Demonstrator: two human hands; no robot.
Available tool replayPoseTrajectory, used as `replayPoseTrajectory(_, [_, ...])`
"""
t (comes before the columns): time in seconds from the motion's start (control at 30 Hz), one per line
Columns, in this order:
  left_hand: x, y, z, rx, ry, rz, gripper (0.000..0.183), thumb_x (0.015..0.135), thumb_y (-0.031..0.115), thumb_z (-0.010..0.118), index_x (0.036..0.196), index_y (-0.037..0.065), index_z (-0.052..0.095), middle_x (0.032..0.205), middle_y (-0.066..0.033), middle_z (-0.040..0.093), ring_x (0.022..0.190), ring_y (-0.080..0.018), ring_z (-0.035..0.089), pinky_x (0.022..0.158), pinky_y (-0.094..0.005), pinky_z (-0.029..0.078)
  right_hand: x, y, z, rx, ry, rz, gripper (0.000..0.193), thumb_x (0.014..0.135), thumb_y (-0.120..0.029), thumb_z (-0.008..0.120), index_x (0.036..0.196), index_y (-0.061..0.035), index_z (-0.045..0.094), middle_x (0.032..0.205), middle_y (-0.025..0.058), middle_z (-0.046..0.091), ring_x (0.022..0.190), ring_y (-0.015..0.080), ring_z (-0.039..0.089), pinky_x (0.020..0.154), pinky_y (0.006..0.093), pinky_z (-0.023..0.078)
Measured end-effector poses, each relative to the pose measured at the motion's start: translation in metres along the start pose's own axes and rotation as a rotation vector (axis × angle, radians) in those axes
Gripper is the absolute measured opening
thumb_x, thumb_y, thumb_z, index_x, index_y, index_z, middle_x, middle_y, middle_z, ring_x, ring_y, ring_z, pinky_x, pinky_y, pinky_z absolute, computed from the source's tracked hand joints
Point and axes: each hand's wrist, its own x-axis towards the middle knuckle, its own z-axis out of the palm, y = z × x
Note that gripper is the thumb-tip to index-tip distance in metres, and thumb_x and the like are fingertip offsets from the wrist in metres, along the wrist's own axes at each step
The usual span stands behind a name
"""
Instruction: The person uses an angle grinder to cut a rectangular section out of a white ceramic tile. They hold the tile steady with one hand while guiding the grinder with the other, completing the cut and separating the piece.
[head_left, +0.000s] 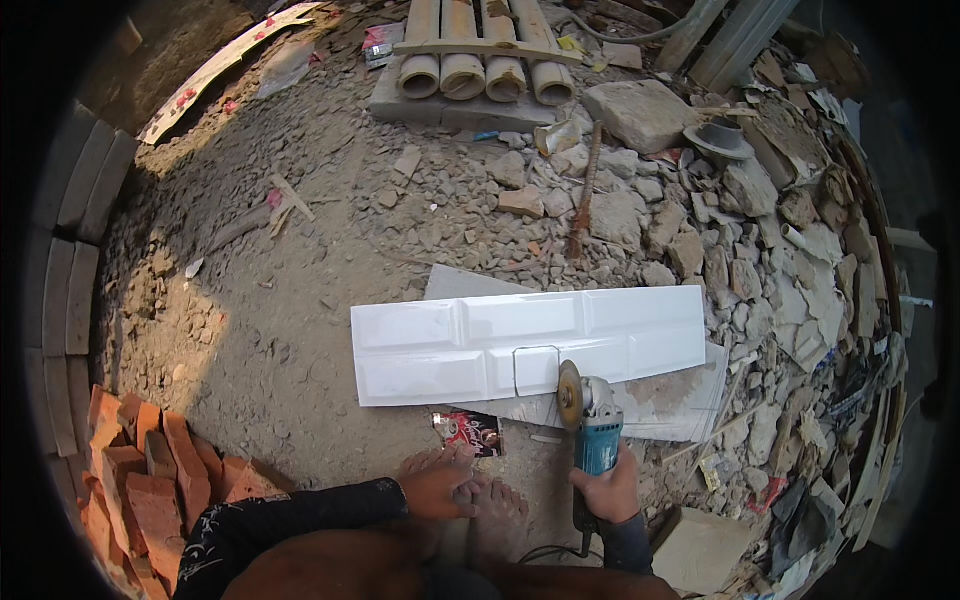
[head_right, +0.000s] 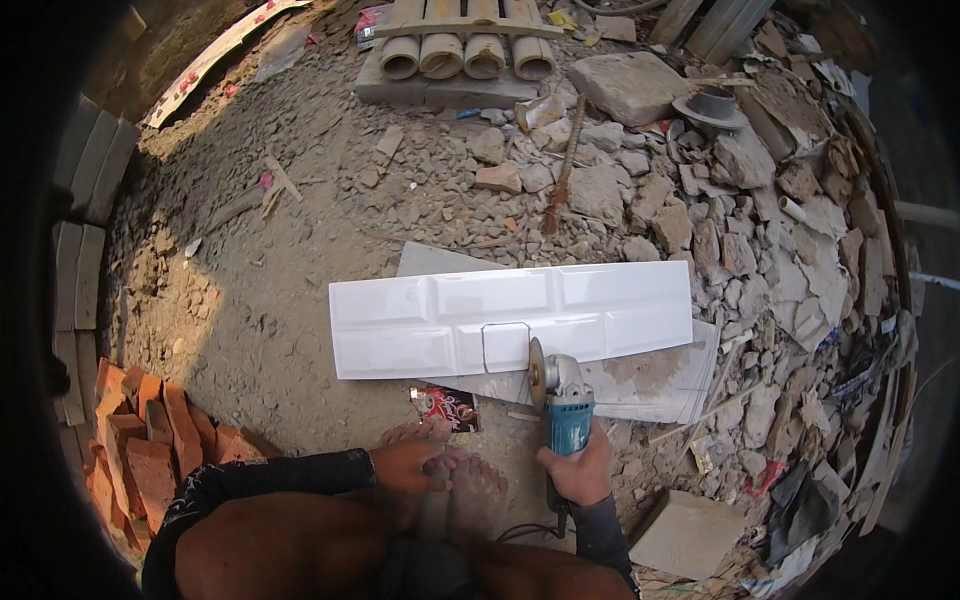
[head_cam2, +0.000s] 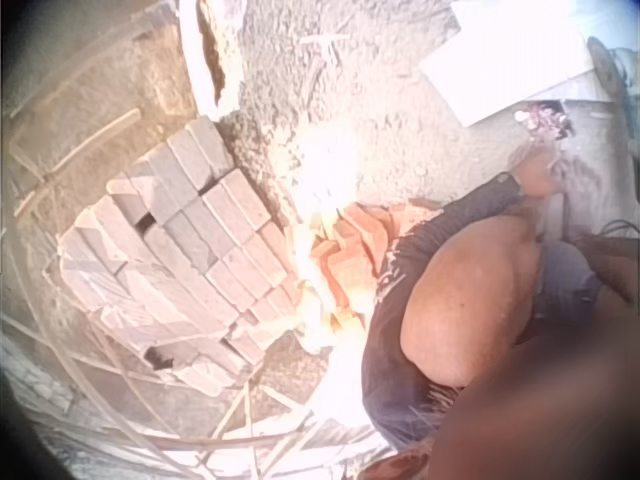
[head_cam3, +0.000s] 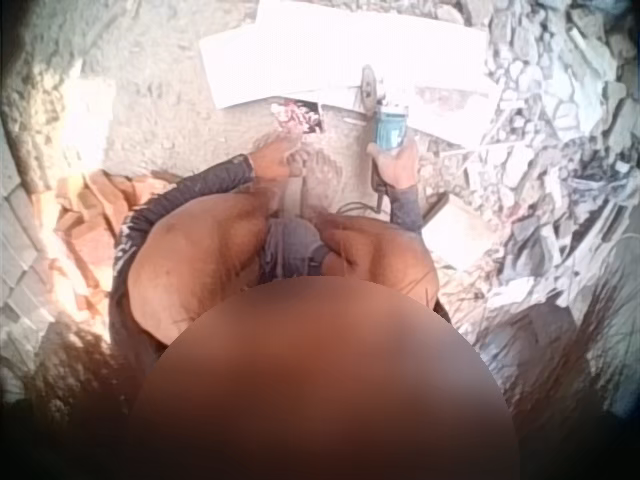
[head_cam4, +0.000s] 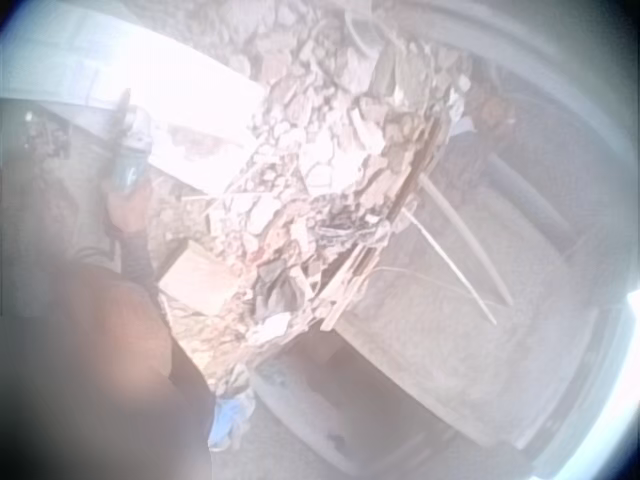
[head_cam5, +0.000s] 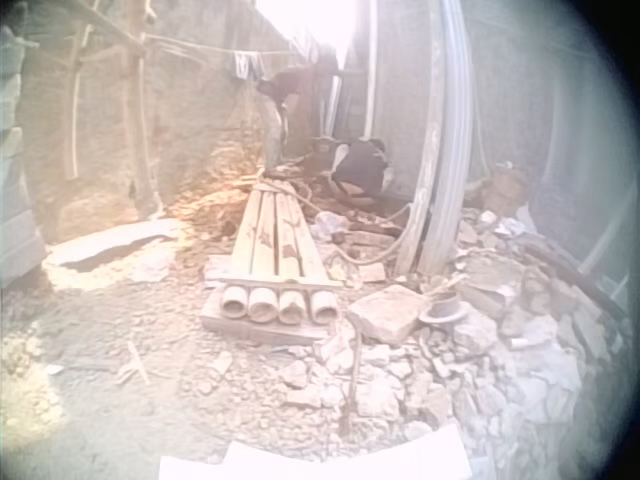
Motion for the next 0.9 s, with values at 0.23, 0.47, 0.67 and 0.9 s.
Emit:
replayPoseTrajectory(0.23, [-0.002,0.0,0.001,0.192,0.051,0.049,0.066,0.099,0.047,0.079,0.151,0.007,0.065,0.123,-0.0089,0.078,0.117,-0.0237,0.072,0.109,-0.0396,0.051,0.003,0.003,-0.001,-0.021,-0.008,0.022,0.048,0.071,-0.011,0.087,0.114,0.0029,0.069,0.094,0.0134,0.075,0.082,0.0239,0.071,0.082,0.0397,0.059])
replayPoseTrajectory(0.47, [-0.001,0.005,0.002,0.137,0.071,0.015,0.065,0.098,0.047,0.08,0.146,0.005,0.068,0.124,-0.0084,0.079,0.113,-0.0214,0.073,0.108,-0.0389,0.052,-0.006,0.005,-0.007,-0.012,-0.043,0.028,0.049,0.071,-0.009,0.086,0.115,0.0039,0.069,0.095,0.0143,0.076,0.085,0.0235,0.072,0.084,0.0393,0.059])
replayPoseTrajectory(0.67, [0.001,0.0,0.004,0.183,0.081,0.02,0.064,0.099,0.046,0.081,0.145,0.003,0.067,0.123,-0.0096,0.078,0.111,-0.0211,0.074,0.104,-0.037,0.055,-0.021,0.001,-0.016,0.009,-0.044,0.049,0.048,0.07,-0.008,0.088,0.113,0.0028,0.069,0.094,0.01,0.075,0.083,0.0199,0.071,0.081,0.038,0.059])
replayPoseTrajectory(0.9, [-0.013,0.023,-0.016,0.144,0.098,0.049,0.048,0.098,0.04,0.083,0.124,0.001,0.073,0.109,-0.0118,0.08,0.098,-0.021,0.076,0.089,-0.0372,0.06,-0.024,0.004,-0.023,0.056,-0.043,0.089,0.053,0.07,-0.007,0.089,0.117,0.0022,0.068,0.095,0.0087,0.074,0.084,0.0187,0.071,0.079,0.0367,0.059])
